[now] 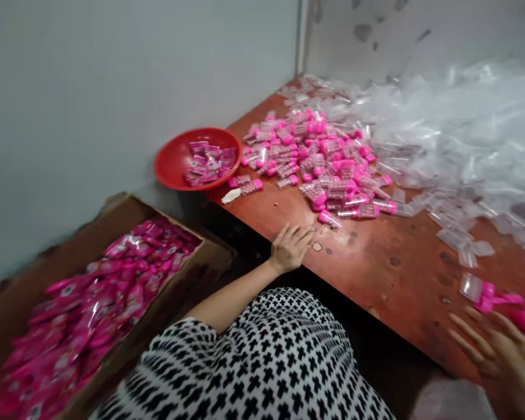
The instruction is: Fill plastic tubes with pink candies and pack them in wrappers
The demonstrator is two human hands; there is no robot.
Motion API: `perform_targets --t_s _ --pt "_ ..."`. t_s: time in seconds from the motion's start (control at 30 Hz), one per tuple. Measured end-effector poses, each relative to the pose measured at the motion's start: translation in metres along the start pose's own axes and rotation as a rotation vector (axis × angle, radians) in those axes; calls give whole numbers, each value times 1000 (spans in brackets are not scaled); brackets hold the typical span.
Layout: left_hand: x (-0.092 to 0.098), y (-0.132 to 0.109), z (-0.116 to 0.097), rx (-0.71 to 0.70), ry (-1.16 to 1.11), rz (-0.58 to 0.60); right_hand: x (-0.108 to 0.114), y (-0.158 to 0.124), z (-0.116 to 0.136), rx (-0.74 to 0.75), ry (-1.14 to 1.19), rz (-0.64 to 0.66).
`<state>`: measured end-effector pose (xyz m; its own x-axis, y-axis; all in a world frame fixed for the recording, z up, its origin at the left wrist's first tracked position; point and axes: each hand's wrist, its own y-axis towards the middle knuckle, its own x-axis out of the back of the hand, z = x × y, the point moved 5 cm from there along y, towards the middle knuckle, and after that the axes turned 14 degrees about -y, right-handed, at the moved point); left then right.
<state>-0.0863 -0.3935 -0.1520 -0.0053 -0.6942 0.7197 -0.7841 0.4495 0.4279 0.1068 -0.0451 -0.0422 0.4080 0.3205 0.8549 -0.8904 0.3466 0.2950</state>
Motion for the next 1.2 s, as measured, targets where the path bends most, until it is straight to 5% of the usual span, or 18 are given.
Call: perform_targets --t_s 0.1,0.17,0.27,0.37,0.53,0.63,0.7,0.83,0.93,1.03,1.2 --pt "-4 1 -3 -55 9 2 -99 44 48 137 -48 259" --pt "-5 1 -3 -79 20 -21 -154 64 96 463 -92 352" --pt "-6 1 0 -93 30 -70 -210 89 157 857 -255 300" --pt "-6 1 2 -88 41 -131 -240 121 187 987 -379 229" --pt "-3 1 -8 -83 -79 -111 -250 158 190 1039 -438 134" --pt "30 9 -1 14 -280 -201 -250 163 182 961 -452 51" --pt "76 19 20 123 -317 -318 -251 162 178 916 -441 5" --pt "207 41 93 293 -97 -504 -249 160 176 892 -422 -58" --pt "280 43 163 636 153 -460 -246 159 178 905 -433 -85" --pt "295 38 207 842 202 -267 -243 158 180 921 -441 -104" --pt "264 41 221 1045 272 -49 -240 158 182 925 -443 -124"
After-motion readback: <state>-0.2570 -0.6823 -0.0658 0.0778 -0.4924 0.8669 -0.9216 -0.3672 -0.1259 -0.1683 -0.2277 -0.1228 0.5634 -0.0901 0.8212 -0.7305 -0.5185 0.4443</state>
